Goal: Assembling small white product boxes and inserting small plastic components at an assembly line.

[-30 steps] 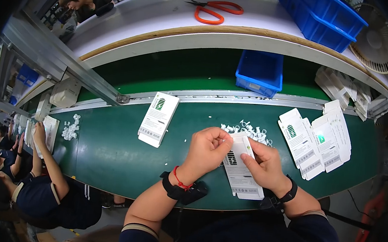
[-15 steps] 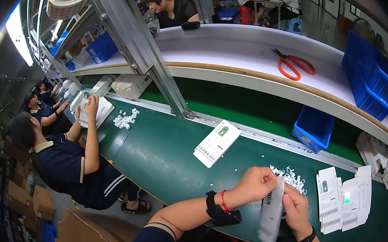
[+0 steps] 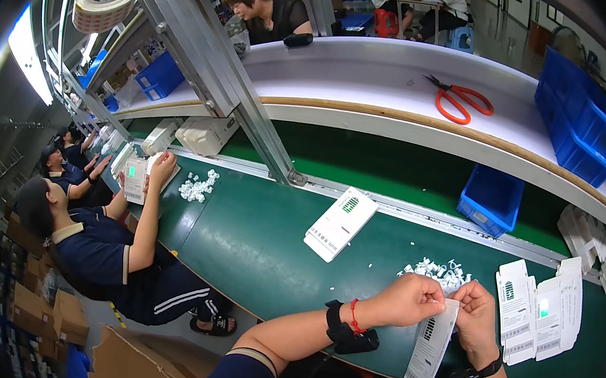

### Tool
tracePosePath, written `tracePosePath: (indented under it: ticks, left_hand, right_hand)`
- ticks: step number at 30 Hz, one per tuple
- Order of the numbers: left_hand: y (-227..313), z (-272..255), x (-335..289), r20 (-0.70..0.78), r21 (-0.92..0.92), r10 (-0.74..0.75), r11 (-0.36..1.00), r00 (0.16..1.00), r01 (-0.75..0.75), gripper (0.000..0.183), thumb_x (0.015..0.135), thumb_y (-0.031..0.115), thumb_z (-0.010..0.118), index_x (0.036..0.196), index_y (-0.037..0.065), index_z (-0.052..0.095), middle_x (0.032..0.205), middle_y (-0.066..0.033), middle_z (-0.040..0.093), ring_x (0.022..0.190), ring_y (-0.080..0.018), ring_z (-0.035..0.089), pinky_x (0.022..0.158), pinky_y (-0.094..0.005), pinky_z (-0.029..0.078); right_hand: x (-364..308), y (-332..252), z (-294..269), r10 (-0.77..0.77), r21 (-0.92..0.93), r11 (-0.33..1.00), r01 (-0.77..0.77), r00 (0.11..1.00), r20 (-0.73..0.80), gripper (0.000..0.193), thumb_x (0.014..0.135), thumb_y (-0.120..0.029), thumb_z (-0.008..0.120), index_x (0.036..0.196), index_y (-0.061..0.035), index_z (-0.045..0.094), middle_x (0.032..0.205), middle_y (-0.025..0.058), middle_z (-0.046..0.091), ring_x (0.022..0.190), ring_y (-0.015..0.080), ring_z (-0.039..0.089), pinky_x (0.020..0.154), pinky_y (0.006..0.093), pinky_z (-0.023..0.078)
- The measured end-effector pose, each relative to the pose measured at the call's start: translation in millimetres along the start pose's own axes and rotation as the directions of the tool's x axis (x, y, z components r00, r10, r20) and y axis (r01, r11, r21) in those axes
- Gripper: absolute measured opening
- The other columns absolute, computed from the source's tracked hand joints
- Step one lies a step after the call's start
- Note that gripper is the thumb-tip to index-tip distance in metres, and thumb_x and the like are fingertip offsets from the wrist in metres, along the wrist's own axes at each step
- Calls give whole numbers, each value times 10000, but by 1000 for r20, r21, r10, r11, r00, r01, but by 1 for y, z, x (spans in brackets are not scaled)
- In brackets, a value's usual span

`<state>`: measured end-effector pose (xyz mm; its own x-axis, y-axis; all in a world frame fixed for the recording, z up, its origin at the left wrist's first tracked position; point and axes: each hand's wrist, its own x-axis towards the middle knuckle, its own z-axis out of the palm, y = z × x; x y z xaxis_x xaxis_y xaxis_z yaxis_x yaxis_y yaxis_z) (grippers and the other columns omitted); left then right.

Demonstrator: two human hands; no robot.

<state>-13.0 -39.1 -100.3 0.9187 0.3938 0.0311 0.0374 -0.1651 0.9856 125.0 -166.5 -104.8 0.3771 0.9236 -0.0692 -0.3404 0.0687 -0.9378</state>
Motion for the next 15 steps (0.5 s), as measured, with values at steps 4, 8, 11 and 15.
tracePosePath:
  ticks: [4, 8, 11, 15]
  left_hand:
    - [-3, 0, 0, 14, 9, -13, 1000, 1000, 12, 79, 815, 64, 681, 825, -9, 652, 726, -31, 650, 638, -49, 565, 579, -218, 471]
    - [-5, 0, 0, 30, 4, -59, 998, 998, 59, 82, 812, 65, 686, 838, -7, 659, 747, -42, 663, 669, -60, 594, 597, -223, 485]
    - [0, 1, -2, 28, 0, -61, 998, 998, 61, 91, 800, 71, 698, 829, -8, 662, 738, -51, 665, 669, -67, 602, 601, -226, 489]
    - [1, 3, -3, 22, 73, -11, 997, 1000, 9, 98, 787, 76, 709, 816, -7, 665, 726, -56, 666, 657, -72, 604, 597, -228, 488]
  right_hand:
    - [2, -5, 0, 36, -46, 998, -36, 999, -9, 160, 780, 108, 632, 869, 0, 558, 814, 53, 632, 715, 85, 609, 660, 207, 500]
    - [3, -5, -9, 89, -68, 994, -86, 995, 46, 179, 774, 104, 641, 869, -13, 545, 815, 52, 633, 719, 82, 607, 664, 205, 495]
    - [2, -4, -10, 93, -41, 995, -90, 993, 73, 186, 771, 101, 646, 857, -22, 536, 815, 51, 635, 723, 83, 609, 662, 205, 495]
    - [2, -5, -10, 134, -25, 991, -133, 986, 97, 200, 774, 93, 647, 830, -45, 514, 807, 44, 633, 709, 81, 602, 641, 198, 482]
